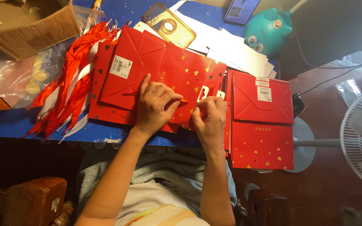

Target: The person assembles red Valentine's Day gift boxes by inserting red ribbons through white plastic tabs on the box flaps. They handle each box one at a time, threading the ribbon and stacking the finished boxes on the table.

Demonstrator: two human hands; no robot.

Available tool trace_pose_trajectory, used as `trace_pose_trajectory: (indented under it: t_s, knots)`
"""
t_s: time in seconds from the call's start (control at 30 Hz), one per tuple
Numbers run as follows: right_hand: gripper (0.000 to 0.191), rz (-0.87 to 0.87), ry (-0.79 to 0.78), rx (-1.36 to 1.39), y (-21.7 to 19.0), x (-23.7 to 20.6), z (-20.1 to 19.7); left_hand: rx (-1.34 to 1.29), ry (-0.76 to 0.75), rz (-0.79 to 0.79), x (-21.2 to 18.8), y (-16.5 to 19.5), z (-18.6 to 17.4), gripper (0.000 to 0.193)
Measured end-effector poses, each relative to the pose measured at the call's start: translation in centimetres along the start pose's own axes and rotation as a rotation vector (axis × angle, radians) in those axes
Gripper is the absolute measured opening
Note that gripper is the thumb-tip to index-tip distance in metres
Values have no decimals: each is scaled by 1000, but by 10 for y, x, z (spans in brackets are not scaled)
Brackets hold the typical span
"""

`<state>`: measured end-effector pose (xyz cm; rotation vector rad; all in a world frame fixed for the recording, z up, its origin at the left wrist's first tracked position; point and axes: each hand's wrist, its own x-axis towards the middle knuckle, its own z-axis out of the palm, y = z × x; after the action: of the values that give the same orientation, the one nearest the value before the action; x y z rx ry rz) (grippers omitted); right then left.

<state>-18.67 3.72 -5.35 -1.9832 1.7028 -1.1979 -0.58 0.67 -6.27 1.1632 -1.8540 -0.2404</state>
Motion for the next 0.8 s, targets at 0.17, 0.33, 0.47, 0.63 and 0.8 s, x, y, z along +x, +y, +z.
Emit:
trace_pose_trajectory:
  t_s: [0.17, 0.33, 0.47, 0.63, 0.8]
  knots:
    - [12, 92, -49, 94, 0, 1, -1, -2, -18, -7, -1, -1, 1, 13]
    - [25, 137, -101, 179, 2, 3, -4, 11, -22, -10, -2, -2, 1, 13]
    - [14, 56, -50, 154, 2, 0, 4, 4, -17, -5, -2, -2, 1, 13]
    - [8, 45, -19, 141, 5, -1, 8, 7, -29, -6, -1, -2, 0, 13]
    - [7, 87, -19, 152, 6, -1, 6, 10, -30, -1, -2, -2, 0, 15]
